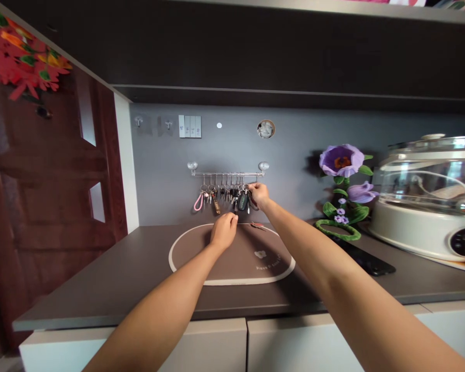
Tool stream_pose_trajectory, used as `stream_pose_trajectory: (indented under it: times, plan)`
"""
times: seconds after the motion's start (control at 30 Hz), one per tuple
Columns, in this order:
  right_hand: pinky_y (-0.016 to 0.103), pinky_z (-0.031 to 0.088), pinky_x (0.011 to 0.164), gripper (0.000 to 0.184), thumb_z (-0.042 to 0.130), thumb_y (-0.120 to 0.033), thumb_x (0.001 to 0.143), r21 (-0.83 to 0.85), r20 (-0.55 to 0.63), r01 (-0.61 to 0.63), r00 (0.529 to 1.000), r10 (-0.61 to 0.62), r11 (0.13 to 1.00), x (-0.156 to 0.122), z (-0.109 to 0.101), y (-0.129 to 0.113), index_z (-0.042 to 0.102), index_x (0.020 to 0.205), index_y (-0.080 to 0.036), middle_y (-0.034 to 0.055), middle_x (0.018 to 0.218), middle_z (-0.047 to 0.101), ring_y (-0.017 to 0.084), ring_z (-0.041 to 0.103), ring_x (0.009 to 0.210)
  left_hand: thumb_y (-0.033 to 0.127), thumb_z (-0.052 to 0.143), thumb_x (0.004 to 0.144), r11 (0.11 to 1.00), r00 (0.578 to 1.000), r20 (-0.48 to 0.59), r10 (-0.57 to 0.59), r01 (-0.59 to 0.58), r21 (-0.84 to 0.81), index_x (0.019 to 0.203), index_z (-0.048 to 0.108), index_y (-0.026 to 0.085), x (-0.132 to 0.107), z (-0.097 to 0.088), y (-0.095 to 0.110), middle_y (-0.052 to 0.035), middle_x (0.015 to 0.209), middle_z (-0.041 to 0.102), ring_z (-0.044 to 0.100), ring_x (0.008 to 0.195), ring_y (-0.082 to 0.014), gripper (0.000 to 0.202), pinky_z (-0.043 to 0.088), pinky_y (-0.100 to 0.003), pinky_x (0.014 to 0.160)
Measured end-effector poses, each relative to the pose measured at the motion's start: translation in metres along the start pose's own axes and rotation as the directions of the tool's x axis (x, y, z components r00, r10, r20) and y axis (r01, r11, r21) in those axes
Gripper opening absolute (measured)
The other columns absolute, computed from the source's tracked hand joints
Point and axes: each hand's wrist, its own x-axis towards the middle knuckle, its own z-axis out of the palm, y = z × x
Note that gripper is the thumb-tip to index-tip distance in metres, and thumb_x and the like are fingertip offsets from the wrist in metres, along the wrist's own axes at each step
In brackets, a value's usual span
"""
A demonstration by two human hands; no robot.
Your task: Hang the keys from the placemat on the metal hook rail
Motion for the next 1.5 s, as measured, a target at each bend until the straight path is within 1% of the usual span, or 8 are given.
stream_pose_trajectory:
  times: [0.37, 0.63, 0.8, 1.0, 1.07, 1.2, 1.33, 1.5]
  plan:
    - [0.023, 0.043, 0.066, 0.02, 0.046, -0.016, 0.072, -0.074, 0.042, 0.02, 0.999, -0.017, 0.997, -0.004, -0.009, -0.001, 0.062, 0.084, -0.013, 0.0034, 0.077, 0.063, 0.01, 0.053, 0.061, 0.025, 0.034, 0.086, 1.0, 1.0, 0.002, 0.018, -0.018, -0.015, 0.077, 0.057, 0.017, 0.0, 0.0, 0.0, -0.0052, 0.078, 0.062, 0.055, 0.075, -0.0153, 0.026, 0.039, -0.027, 0.069]
    - [0.025, 0.043, 0.075, 0.019, 0.047, -0.014, 0.07, 0.04, 0.001, 0.016, 1.0, -0.016, 0.999, -0.037, -0.028, -0.012, 0.059, 0.085, -0.013, 0.0059, 0.089, 0.063, 0.011, 0.056, 0.074, 0.024, 0.039, 0.083, 0.995, 0.997, 0.069, 0.036, -0.029, -0.093, 0.082, 0.057, 0.017, 0.0, 0.003, -0.006, -0.0047, 0.083, 0.062, 0.055, 0.077, -0.0143, 0.02, 0.041, -0.026, 0.072]
    - [0.023, 0.044, 0.068, 0.014, 0.049, -0.018, 0.07, 0.091, 0.099, -0.024, 0.995, 0.015, 0.996, -0.057, -0.041, 0.01, 0.057, 0.08, -0.013, 0.0029, 0.078, 0.063, 0.009, 0.056, 0.066, 0.024, 0.045, 0.08, 0.994, 0.991, 0.131, 0.034, -0.02, -0.109, 0.091, 0.058, 0.017, -0.002, 0.003, -0.007, -0.0039, 0.079, 0.06, 0.054, 0.074, -0.0141, 0.019, 0.043, -0.026, 0.071]
    - [0.022, 0.043, 0.065, 0.013, 0.053, -0.018, 0.071, -0.133, 0.192, -0.067, 0.977, 0.092, 0.989, -0.07, -0.058, 0.053, 0.059, 0.082, -0.013, 0.0029, 0.076, 0.064, 0.009, 0.055, 0.064, 0.023, 0.048, 0.079, 0.997, 0.98, 0.195, 0.028, -0.013, -0.081, 0.095, 0.059, 0.017, -0.003, 0.004, -0.009, -0.0045, 0.083, 0.06, 0.054, 0.073, -0.0136, 0.021, 0.043, -0.026, 0.073]
    - [0.022, 0.042, 0.067, 0.012, 0.054, -0.017, 0.071, -0.3, 0.219, 0.008, 0.974, 0.061, 0.954, -0.071, -0.062, 0.063, 0.061, 0.08, -0.014, 0.0033, 0.078, 0.064, 0.009, 0.055, 0.066, 0.024, 0.047, 0.079, 0.997, 0.976, 0.215, 0.04, -0.025, -0.07, 0.096, 0.059, 0.016, -0.003, 0.004, -0.01, -0.0047, 0.083, 0.06, 0.054, 0.074, -0.0141, 0.022, 0.043, -0.026, 0.073]
    - [0.023, 0.041, 0.068, 0.014, 0.057, -0.02, 0.071, -0.549, 0.303, 0.171, 0.953, 0.005, 0.818, -0.069, -0.065, 0.073, 0.065, 0.082, -0.016, 0.0049, 0.079, 0.066, 0.013, 0.057, 0.071, 0.024, 0.048, 0.078, 0.999, 0.971, 0.236, 0.027, -0.016, -0.048, 0.094, 0.06, 0.015, -0.003, 0.005, -0.013, -0.0054, 0.084, 0.061, 0.054, 0.074, -0.0146, 0.022, 0.042, -0.027, 0.073]
    - [0.025, 0.04, 0.064, 0.017, 0.059, -0.025, 0.071, -0.656, 0.35, 0.236, 0.937, 0.012, 0.717, -0.067, -0.06, 0.077, 0.067, 0.083, -0.016, 0.0077, 0.079, 0.066, 0.017, 0.058, 0.071, 0.022, 0.048, 0.078, 0.999, 0.966, 0.257, 0.041, -0.035, -0.029, 0.093, 0.06, 0.015, -0.004, 0.005, -0.013, -0.0051, 0.084, 0.061, 0.054, 0.075, -0.0146, 0.02, 0.042, -0.026, 0.073]
    - [0.024, 0.038, 0.061, 0.012, 0.061, -0.025, 0.069, -0.692, 0.408, 0.303, 0.913, 0.01, 0.655, -0.064, -0.057, 0.081, 0.069, 0.073, -0.017, 0.0064, 0.07, 0.066, 0.018, 0.059, 0.067, 0.023, 0.048, 0.078, 0.999, 0.952, 0.303, 0.035, -0.035, -0.005, 0.092, 0.061, 0.016, -0.004, 0.003, -0.01, -0.0048, 0.085, 0.062, 0.055, 0.073, -0.0138, 0.02, 0.043, -0.026, 0.072]
